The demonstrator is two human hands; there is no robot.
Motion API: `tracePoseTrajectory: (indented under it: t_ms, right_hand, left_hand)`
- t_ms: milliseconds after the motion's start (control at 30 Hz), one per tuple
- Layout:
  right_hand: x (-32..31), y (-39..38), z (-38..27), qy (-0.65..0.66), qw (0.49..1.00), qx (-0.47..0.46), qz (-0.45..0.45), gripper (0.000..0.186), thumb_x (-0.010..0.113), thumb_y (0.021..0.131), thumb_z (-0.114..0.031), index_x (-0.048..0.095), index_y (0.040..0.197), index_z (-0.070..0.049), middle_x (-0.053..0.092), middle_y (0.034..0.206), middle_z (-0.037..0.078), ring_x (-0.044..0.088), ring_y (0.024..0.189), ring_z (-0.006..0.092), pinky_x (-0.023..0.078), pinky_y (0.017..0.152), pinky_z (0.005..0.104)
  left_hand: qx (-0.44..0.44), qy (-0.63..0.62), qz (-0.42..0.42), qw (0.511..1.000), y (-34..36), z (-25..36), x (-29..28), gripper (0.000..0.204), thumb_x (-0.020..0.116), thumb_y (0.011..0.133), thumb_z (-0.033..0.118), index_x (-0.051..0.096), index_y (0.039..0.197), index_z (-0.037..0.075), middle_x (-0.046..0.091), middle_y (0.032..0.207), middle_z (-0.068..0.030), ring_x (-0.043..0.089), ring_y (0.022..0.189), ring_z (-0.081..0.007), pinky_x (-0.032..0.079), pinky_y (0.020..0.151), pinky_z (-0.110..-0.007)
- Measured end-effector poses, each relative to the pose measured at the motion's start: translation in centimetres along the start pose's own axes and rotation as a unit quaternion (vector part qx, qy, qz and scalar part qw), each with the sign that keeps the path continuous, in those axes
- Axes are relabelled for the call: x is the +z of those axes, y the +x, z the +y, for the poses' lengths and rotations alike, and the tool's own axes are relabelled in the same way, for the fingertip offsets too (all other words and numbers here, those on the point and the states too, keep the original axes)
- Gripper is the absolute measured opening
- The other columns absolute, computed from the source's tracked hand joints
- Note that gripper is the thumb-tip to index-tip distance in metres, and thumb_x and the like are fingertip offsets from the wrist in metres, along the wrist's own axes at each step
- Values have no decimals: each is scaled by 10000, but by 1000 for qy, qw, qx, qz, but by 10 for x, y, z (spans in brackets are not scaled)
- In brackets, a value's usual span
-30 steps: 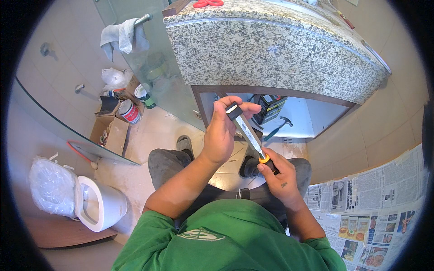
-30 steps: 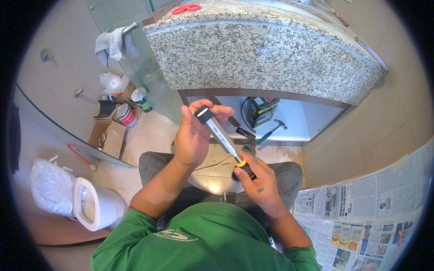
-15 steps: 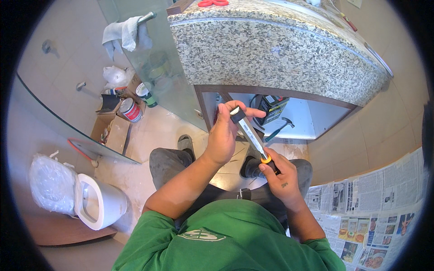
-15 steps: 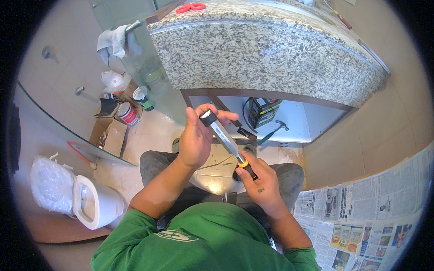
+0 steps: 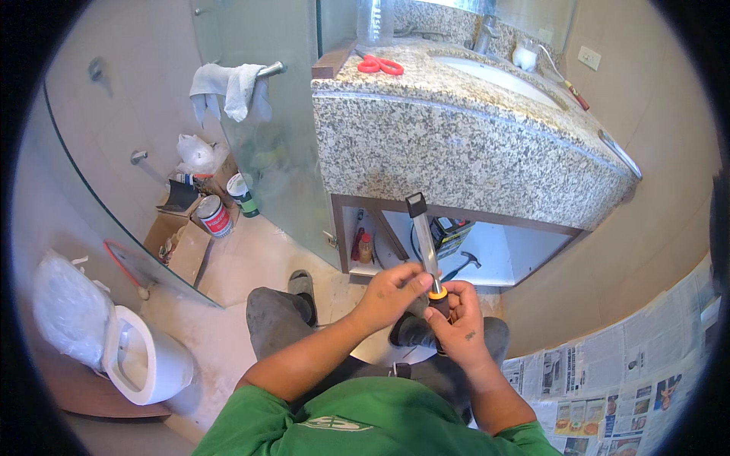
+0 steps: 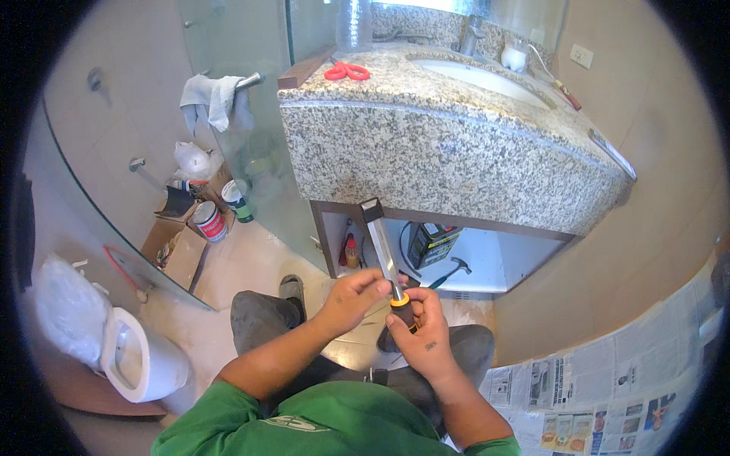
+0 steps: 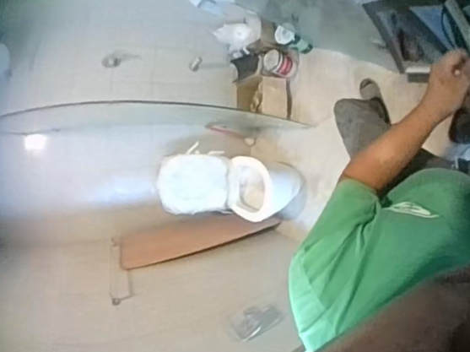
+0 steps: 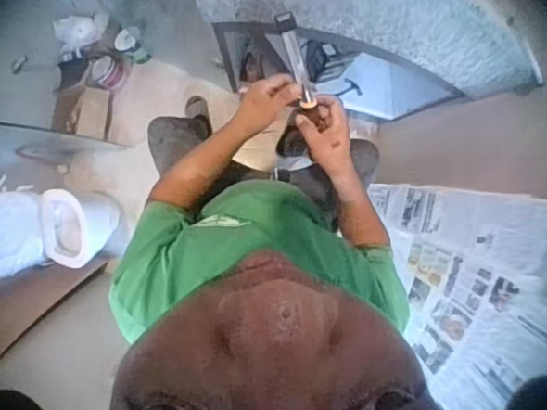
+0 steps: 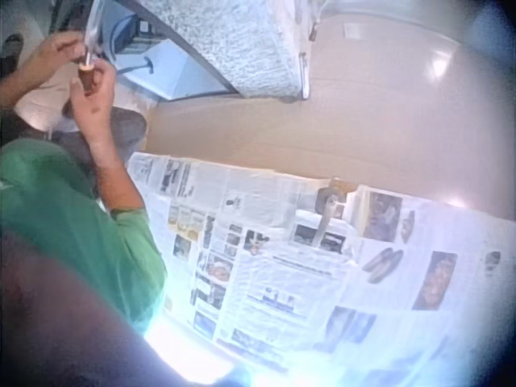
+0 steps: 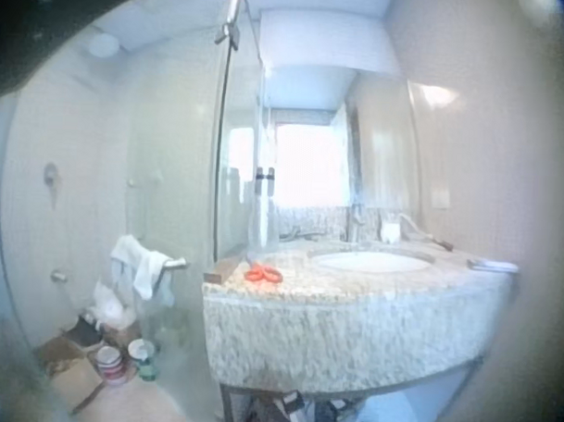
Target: The person kneels under a bathroom vanity and uses a utility knife to trim a wooden strip along the underside edge of the countertop. They repeatedly test the fit of the strip against the granite edge and adjust it by hand.
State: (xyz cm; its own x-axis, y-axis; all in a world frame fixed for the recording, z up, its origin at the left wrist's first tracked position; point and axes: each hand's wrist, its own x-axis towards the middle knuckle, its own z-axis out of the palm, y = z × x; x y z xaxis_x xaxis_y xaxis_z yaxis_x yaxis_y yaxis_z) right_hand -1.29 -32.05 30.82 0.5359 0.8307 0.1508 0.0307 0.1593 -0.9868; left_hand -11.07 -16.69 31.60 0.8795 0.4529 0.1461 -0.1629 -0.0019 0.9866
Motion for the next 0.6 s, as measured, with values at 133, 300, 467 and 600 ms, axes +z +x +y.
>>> tracePoseTrajectory:
  t_ms: [133,300,467,600]
  right_hand:
    - [12,18,-14,5,999,-12,-40,449,645,924,46,412,1296,-50,645,1079,72,602,864,69,491,726,228]
    - [25,29,-40,-71,993,3,-91,536,698,922,-73,415,1377,-44,672,1147,163,665,993,161,522,833,301]
    - [29,33,-63,-349,932,-60,-81,504,753,893,-327,560,1239,-16,665,835,175,689,750,291,536,701,372]
    - [25,52,-98,-333,938,-78,-56,388,744,903,-311,615,1119,-15,616,732,109,618,636,207,493,608,353]
  left_hand:
    - [127,75,50,988,3,-2,-4,264,619,1021,216,702,1066,-30,721,1141,-149,660,1074,-183,513,956,-326]
    - [139,-11,114,984,4,13,-19,289,629,1020,243,695,974,-35,746,1066,-132,672,985,-137,533,898,-301]
    - [162,-30,120,979,13,37,-43,325,610,1032,269,683,1093,-42,732,1109,-127,661,1033,-150,518,939,-308]
    - [219,-80,111,966,22,47,-50,374,575,1050,285,627,1210,-49,717,1155,-143,665,1067,-183,501,981,-319]
